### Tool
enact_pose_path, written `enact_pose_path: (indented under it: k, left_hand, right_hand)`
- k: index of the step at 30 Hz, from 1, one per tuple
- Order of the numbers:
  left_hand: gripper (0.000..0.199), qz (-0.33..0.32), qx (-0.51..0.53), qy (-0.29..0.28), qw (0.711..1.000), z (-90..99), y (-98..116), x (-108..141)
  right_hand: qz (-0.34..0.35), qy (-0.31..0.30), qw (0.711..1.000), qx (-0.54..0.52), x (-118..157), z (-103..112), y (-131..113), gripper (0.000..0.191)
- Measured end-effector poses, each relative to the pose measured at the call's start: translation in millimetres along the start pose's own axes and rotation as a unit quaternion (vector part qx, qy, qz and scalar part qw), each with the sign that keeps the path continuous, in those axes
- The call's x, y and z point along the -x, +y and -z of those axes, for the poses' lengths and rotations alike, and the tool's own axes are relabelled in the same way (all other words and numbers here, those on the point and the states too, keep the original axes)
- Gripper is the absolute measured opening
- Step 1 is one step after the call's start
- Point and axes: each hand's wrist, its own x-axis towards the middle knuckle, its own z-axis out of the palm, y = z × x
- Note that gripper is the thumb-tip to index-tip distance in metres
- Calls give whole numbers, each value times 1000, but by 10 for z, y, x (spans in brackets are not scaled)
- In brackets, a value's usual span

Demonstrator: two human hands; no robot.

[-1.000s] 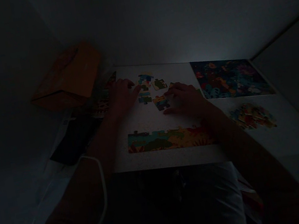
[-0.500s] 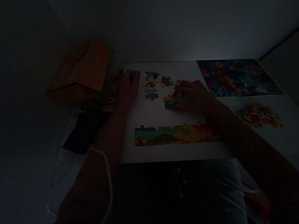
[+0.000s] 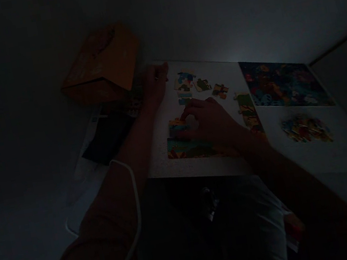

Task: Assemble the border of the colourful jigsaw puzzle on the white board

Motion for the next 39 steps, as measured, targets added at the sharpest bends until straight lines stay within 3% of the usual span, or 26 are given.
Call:
enact_pose_path:
  k: [4, 7, 13, 21, 30, 35, 37, 39]
  left_hand:
    - [38, -2, 0, 4, 1000, -26, 25, 20]
    - [37, 4, 0, 3, 1000, -43, 6, 10]
    - [40, 8, 14, 1, 1000, -50, -51, -14]
    - [35, 14, 10, 14, 1000, -30, -11, 9]
    - [42, 2, 8, 10, 1000, -38, -98, -40]
    - [31, -22, -22, -1, 1000, -31, -120, -3]
    - [21, -15, -51, -1, 999, -30, -94, 21]
    - [17, -5, -76, -9, 997, -18, -51, 49]
  right_hand:
    - [4, 7, 1000, 10, 96, -9, -104, 43]
    - [2, 21, 1000, -7, 353, -16, -256, 48]
    - [19, -19, 1000, -14, 788, -237, -584, 69]
    - [-1, -29, 1000, -1, 738, -347, -667, 77]
    - [-13, -2, 1000, -1, 739, -416, -729, 77]
    - [26, -21, 999, -1, 671, -171, -642, 63]
    - [30, -28, 999, -5, 561, 41, -446, 54]
    - [-6, -2, 1000, 0, 417, 254, -98, 49]
